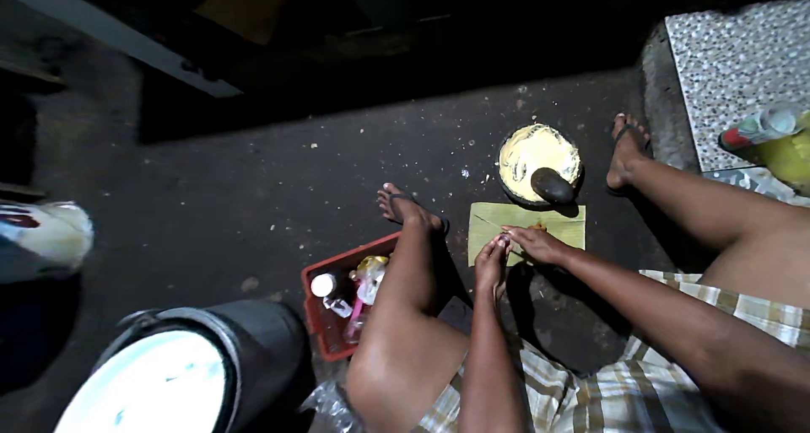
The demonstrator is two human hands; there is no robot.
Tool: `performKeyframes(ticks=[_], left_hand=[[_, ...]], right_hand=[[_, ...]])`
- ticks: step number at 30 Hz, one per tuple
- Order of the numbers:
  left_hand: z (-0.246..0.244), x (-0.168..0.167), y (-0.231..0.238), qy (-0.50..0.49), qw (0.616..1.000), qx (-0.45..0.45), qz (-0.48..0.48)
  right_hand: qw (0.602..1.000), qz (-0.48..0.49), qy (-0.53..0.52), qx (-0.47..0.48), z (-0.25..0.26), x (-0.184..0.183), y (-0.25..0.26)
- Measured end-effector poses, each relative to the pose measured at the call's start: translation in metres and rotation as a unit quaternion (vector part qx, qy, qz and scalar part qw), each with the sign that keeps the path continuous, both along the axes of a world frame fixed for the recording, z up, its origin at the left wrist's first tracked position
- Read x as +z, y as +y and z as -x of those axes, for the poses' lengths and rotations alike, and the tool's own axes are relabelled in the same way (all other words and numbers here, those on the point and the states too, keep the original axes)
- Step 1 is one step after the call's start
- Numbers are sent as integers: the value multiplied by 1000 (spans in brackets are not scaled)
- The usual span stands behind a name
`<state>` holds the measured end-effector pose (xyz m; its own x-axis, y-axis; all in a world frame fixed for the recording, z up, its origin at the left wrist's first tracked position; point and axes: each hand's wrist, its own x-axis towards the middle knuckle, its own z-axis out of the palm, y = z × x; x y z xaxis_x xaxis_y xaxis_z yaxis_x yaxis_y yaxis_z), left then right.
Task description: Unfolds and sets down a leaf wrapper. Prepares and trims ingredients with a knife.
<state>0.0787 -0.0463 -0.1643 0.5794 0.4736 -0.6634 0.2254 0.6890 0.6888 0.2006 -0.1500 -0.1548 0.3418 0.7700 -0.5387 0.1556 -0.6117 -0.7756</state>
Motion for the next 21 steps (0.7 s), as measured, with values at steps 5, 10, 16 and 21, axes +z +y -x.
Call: performKeyframes(ticks=[5,10,16,21], left_hand=[[1,-8,8,20,998,58,-21],[0,-9,5,17,998,62,-9],[1,0,2,16,999,44,-11],[5,1,-3,-6,1000,11,4]], right_hand=[[996,24,-45,74,19,24,-15],[996,26,-46,69,23,27,-21],[996,17,-60,63,20,16,-4],[997,19,-59,43,12,7,8]])
